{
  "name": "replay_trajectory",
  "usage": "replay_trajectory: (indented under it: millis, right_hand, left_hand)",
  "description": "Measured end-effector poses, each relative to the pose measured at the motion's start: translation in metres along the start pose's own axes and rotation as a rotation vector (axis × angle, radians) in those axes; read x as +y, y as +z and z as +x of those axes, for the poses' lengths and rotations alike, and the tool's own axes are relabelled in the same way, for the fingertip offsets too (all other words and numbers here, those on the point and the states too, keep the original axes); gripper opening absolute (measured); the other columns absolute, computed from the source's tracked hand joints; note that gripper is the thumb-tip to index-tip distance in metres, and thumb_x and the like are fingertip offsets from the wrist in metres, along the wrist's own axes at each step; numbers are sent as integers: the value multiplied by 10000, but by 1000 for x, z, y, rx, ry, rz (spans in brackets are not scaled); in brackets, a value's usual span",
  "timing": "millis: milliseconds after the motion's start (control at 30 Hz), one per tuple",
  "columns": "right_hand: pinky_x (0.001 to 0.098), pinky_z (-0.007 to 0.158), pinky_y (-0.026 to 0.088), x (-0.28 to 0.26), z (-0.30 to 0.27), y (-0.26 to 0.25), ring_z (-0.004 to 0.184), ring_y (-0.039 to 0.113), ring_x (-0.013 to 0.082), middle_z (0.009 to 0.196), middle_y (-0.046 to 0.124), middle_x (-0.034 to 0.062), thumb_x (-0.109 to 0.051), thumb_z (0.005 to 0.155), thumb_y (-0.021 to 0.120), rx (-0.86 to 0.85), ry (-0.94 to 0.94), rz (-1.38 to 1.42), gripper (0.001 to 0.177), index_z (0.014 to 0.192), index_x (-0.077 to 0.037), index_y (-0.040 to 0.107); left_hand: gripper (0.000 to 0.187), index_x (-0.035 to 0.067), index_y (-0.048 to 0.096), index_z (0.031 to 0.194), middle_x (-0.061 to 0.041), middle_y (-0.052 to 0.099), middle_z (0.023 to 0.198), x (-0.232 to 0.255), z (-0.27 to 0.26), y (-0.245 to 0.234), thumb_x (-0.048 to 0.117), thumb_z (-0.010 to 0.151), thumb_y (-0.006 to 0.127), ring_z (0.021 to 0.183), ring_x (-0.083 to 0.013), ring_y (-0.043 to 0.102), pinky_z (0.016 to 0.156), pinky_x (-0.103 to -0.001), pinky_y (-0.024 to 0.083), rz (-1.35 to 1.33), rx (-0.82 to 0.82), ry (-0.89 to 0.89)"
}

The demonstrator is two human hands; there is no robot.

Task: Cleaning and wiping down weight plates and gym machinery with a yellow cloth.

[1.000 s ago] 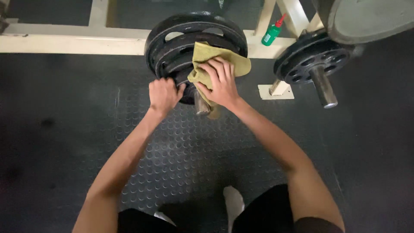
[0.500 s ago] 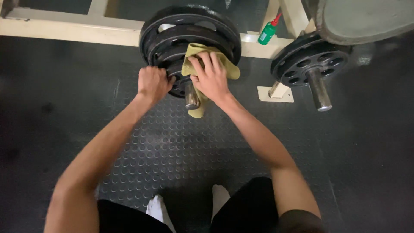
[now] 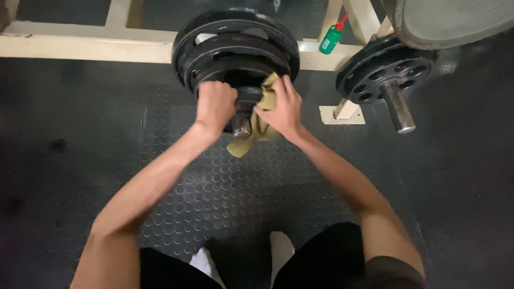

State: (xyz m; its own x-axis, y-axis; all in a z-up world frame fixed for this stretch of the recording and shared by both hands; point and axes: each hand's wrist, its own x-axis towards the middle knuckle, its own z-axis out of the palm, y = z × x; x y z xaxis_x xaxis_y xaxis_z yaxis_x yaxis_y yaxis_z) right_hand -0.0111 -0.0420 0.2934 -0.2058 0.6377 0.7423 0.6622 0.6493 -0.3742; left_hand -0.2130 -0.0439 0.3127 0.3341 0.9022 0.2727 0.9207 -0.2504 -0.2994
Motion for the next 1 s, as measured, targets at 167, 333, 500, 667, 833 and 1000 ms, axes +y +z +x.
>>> replay_trajectory:
  millis: [167, 333, 500, 667, 833, 1000]
  right_hand:
    - [458, 705, 524, 29, -7, -25, 839, 633, 366, 1007, 525, 176, -233, 718, 930, -220, -37, 118, 567, 1048, -5, 530]
    - [418, 792, 556, 36, 27, -58, 935, 677, 317, 1077, 606, 160, -187, 823, 890, -458, -205, 268, 500, 1165, 2, 578]
    - [348, 834, 587, 28, 51, -49, 927, 688, 179, 1043, 668, 79, -103, 970, 701, 45, 72, 525, 177, 1111, -78, 598]
    - [388, 980, 528, -30, 65, -21, 1124, 600, 232, 1170, 537, 110, -194, 951, 753, 303, 69, 542, 372, 1206, -106, 496]
    - [455, 810, 444, -41, 45, -15, 991, 566, 325, 1059, 523, 103, -319, 819, 859, 193, -245, -134, 348, 969, -175, 581]
    - [402, 737, 571, -25, 31, -6, 901, 739, 313, 1036, 736, 128, -335, 1014, 712, -146, -112, 181, 361, 1220, -56, 611]
  left_hand:
    - [83, 246, 772, 752, 3, 726, 735, 11, 6, -23, 300, 807, 740, 739, -194, 727, 619, -359, 481, 45, 9, 84]
    - [256, 191, 789, 764, -55, 733, 754, -24, 5, -51, 446, 751, 781, 755, -240, 724, 659, -375, 512, -39, 6, 135]
    - [730, 28, 780, 825, -174, 700, 682, -60, -2, -69, 756, 809, 718, 690, -340, 703, 734, -425, 566, -374, -32, 224]
    - [529, 35, 729, 835, -153, 681, 739, -65, 1, -41, 496, 1039, 570, 715, -355, 684, 739, -456, 547, -694, 172, 206]
    - [428, 36, 649, 808, -156, 666, 814, -49, 0, -26, 279, 1124, 492, 792, -406, 665, 720, -491, 501, -960, 292, 136]
    - [167, -6, 607, 958, -215, 612, 887, -40, -9, -23, 144, 1030, 586, 807, -432, 633, 690, -471, 493, -1062, 413, 187]
